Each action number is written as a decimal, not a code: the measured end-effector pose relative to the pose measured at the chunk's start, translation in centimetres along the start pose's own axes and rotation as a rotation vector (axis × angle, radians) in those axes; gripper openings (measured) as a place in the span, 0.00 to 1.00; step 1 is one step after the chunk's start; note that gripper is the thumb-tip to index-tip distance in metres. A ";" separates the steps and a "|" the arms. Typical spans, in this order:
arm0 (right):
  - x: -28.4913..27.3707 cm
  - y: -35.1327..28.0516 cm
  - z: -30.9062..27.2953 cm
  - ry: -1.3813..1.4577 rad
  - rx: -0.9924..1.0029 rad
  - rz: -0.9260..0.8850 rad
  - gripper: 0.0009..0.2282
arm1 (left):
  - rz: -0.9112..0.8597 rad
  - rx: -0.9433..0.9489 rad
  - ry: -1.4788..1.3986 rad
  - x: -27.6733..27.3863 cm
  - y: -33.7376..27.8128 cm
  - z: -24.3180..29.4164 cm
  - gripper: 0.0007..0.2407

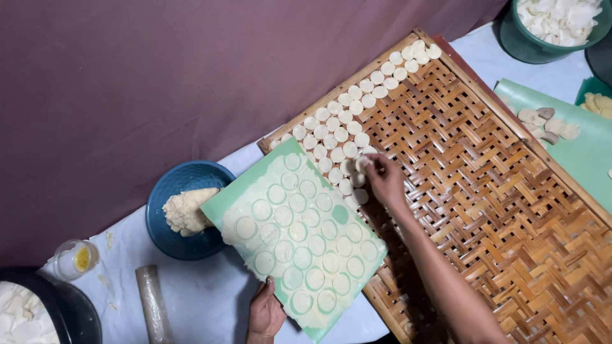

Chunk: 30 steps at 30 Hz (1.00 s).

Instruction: Cutting out circular dough shapes and arranging them onto a bamboo tray for drying.

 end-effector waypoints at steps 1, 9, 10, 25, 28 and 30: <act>0.1 2.2 0.8 -0.001 -0.009 0.002 0.10 | -0.007 0.006 0.000 0.0 0.1 0.1 0.22; 0.7 13.2 1.6 -0.195 -0.223 0.013 0.10 | -0.002 -0.045 -0.042 -1.0 1.8 -0.7 0.23; 0.9 13.3 1.2 -0.193 -0.223 0.010 0.10 | 0.002 -0.043 -0.042 -1.3 1.9 -0.6 0.23; -0.2 8.5 -3.4 -0.378 -0.534 0.126 0.26 | 0.081 -0.096 -0.079 -1.1 1.8 -0.7 0.19; -0.5 3.1 -5.5 -0.286 -0.372 0.131 0.21 | 0.013 -0.100 -0.040 0.8 1.7 -0.7 0.22; 2.5 -0.6 -5.4 -0.178 -0.476 -0.033 0.12 | 0.014 -0.092 -0.072 0.2 1.7 -1.0 0.20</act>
Point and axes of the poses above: each hand's wrist, its own y-axis towards the middle knuckle, its own x-axis out of the palm, z = x × y, the point moved 10 cm from there along y, towards the middle knuckle, and after that the axes turned 13 degrees about -x, right-handed, at the moved point
